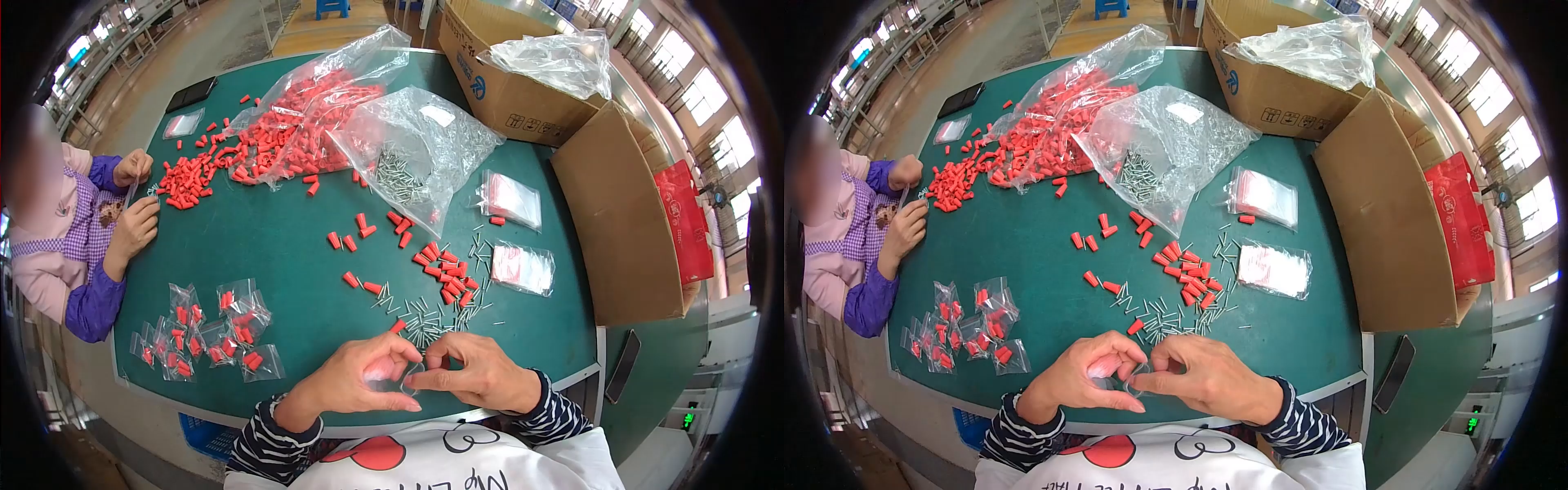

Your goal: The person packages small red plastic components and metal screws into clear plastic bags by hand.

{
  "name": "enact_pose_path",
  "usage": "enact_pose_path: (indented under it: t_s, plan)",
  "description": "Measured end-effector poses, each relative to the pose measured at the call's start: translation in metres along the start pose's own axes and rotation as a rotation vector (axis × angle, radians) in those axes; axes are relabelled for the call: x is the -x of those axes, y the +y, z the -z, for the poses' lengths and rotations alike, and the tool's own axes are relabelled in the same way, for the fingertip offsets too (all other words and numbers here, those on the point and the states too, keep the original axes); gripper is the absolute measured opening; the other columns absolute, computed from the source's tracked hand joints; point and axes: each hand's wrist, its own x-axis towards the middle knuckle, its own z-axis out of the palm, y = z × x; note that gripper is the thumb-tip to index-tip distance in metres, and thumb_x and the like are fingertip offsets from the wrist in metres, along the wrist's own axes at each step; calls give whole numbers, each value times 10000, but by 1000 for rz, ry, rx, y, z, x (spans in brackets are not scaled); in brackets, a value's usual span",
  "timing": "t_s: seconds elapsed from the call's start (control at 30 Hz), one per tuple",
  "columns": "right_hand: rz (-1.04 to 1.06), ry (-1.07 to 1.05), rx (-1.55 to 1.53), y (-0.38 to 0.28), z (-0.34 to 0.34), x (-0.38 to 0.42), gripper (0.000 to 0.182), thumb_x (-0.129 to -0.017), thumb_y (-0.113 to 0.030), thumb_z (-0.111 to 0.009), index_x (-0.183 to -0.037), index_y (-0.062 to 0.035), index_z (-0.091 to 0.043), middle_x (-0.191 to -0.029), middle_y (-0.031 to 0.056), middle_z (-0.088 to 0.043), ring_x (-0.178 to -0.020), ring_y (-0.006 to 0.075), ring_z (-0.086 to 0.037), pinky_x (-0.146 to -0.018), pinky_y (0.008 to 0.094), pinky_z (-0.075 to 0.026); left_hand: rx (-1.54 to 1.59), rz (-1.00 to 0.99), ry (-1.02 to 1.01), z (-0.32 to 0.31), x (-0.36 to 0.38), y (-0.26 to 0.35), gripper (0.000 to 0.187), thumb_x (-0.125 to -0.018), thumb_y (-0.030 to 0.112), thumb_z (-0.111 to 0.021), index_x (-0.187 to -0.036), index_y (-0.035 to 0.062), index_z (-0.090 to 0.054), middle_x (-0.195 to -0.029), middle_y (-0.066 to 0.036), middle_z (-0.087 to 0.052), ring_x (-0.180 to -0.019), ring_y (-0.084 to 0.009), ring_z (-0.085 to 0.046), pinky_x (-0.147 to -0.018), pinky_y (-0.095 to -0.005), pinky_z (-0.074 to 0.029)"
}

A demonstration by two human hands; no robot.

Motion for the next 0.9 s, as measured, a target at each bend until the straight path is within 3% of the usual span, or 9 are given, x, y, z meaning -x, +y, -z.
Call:
enact_pose_path:
  t_s: [0.13, 0.23, 0.27, 0.37, 0.77, 0.87, 0.9]
  plan:
    - [-120, 238, -163, -4, -1, -6, 229, -823, -36, -717, -1046, -88, -719, -892, 46, -597, -699, 200, -610, -557, 333, -480, -117, -133, 140, -1, -2, -5, 542, -648, 144, -941, -1067, 61, -607, -844, -30, -593, -724, -102, -557, -658, -249, -455]
    - [-433, 254, 78, 10, 5, -11, 143, -857, -75, -721, -995, -49, -703, -880, 91, -632, -702, 221, -637, -548, 341, -479, -207, -164, 212, -1, -2, -6, 545, -637, 146, -945, -1053, 57, -605, -839, -39, -598, -713, -108, -562, -644, -248, -459]
    - [-430, 214, 203, 14, 5, -17, 121, -863, -133, -718, -907, -30, -673, -823, 118, -631, -698, 258, -650, -551, 372, -489, -232, -169, 224, -2, -2, -7, 546, -633, 147, -946, -1048, 54, -604, -837, -41, -599, -709, -109, -563, -637, -248, -459]
    - [-416, 82, 461, 32, -3, -28, 200, -849, -203, -725, -851, -18, -648, -827, 134, -637, -677, 306, -650, -558, 419, -498, -279, -191, 253, -5, -3, -8, 545, -631, 150, -946, -1039, 50, -600, -832, -46, -602, -701, -115, -569, -618, -249, -461]
    - [-361, -182, 581, 49, -7, -56, 118, -720, -120, -652, -728, -19, -591, -711, 134, -614, -643, 338, -641, -542, 451, -493, -312, -173, 390, -11, -5, -13, 539, -635, 129, -937, -1048, 35, -604, -849, -53, -604, -738, -125, -584, -666, -258, -480]
    - [-340, -218, 556, 47, -5, -55, 131, -707, -131, -660, -735, -17, -602, -714, 144, -616, -625, 354, -629, -535, 449, -492, -323, -182, 455, -10, -5, -17, 520, -645, 113, -929, -1040, 27, -602, -868, -52, -604, -757, -119, -582, -679, -255, -477]
    - [-296, -152, 486, 51, -5, -52, 127, -715, -121, -668, -746, -14, -607, -708, 132, -612, -603, 325, -623, -523, 429, -486, -323, -189, 477, -10, -6, -18, 512, -649, 107, -926, -1037, 25, -602, -875, -52, -604, -762, -117, -581, -682, -255, -476]
